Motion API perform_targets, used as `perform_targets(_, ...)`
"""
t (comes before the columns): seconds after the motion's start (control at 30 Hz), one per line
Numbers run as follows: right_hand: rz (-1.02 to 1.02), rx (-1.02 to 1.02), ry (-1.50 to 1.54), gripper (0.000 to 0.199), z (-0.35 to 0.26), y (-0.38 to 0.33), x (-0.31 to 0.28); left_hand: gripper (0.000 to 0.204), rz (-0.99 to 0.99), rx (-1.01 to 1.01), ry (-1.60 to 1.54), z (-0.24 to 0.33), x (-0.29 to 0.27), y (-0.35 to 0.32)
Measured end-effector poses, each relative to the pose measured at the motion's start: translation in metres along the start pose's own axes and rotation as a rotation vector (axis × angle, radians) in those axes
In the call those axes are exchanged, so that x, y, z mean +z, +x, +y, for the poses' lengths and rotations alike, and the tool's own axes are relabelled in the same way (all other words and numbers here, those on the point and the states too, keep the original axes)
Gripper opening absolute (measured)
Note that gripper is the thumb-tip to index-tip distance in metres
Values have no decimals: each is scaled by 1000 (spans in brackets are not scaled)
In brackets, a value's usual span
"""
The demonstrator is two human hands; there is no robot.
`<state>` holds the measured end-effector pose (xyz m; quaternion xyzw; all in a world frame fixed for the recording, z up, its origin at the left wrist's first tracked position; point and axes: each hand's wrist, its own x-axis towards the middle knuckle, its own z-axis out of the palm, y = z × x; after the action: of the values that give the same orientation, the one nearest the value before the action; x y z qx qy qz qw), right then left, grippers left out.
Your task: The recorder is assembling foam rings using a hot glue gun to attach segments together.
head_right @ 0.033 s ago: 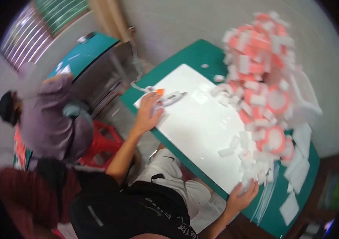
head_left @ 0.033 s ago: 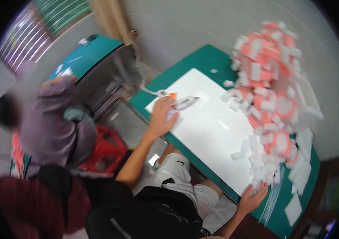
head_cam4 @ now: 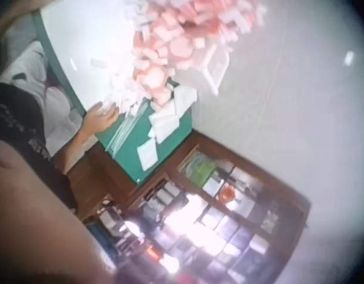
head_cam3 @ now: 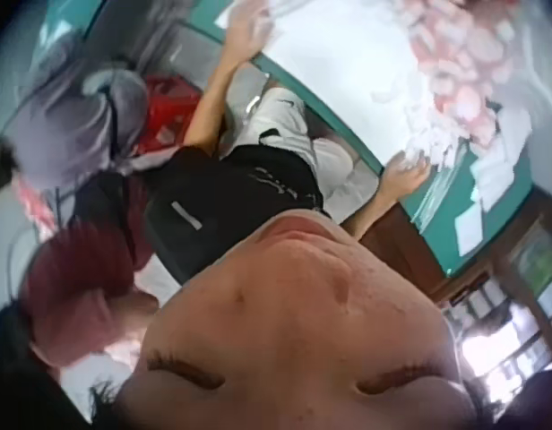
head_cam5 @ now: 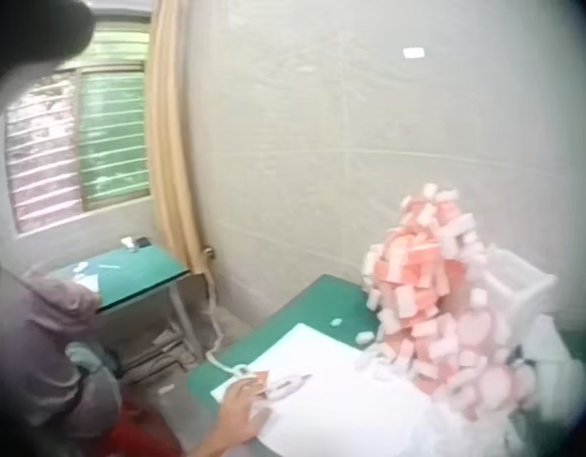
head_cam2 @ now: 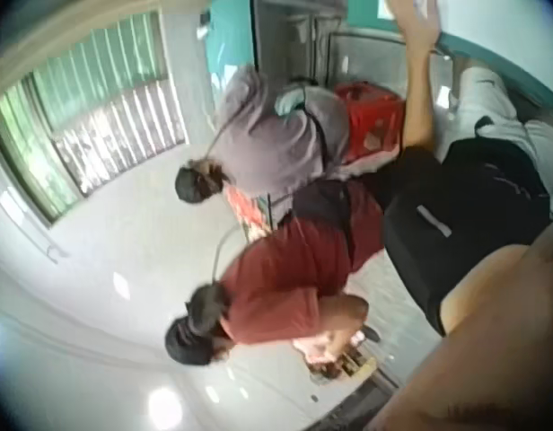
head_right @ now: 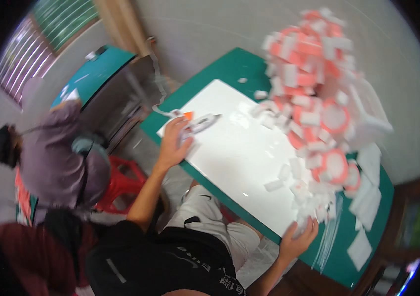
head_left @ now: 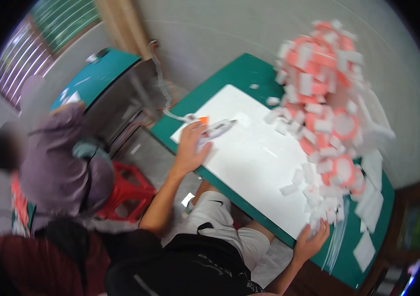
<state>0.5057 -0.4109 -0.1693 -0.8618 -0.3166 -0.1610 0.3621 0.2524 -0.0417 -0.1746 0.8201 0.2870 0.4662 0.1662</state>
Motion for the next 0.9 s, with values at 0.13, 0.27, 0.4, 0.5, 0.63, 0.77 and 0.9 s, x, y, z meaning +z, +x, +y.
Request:
perform_targets(0.13,-15,-7,-56,42,2,0,-3,50,-85,8,28,6,-1,0)
perform_targets(0.27,4,-3,-19,36,1,-1,1,47,-93,11,77,10,2,1)
perform_targets(0.4,24,-28,36,30,4,0,4,42,-23,21,34,6,2,1)
perform_targets(0.5,16,-62,-15,30,9,-2,4,39,26,32,-15,0,1,-2)
perform_targets(0.63,-28,-102,-60,38,10,-5,7,36,24,17,-39,-8,-1,-6)
perform_targets(0.77,-2,-182,-66,50,5,-1,11,35,30,2,-75,-13,-4,-7)
perform_targets(0.9,-97,-253,-149,44,3,2,9,34,36,24,-122,-15,-7,-10)
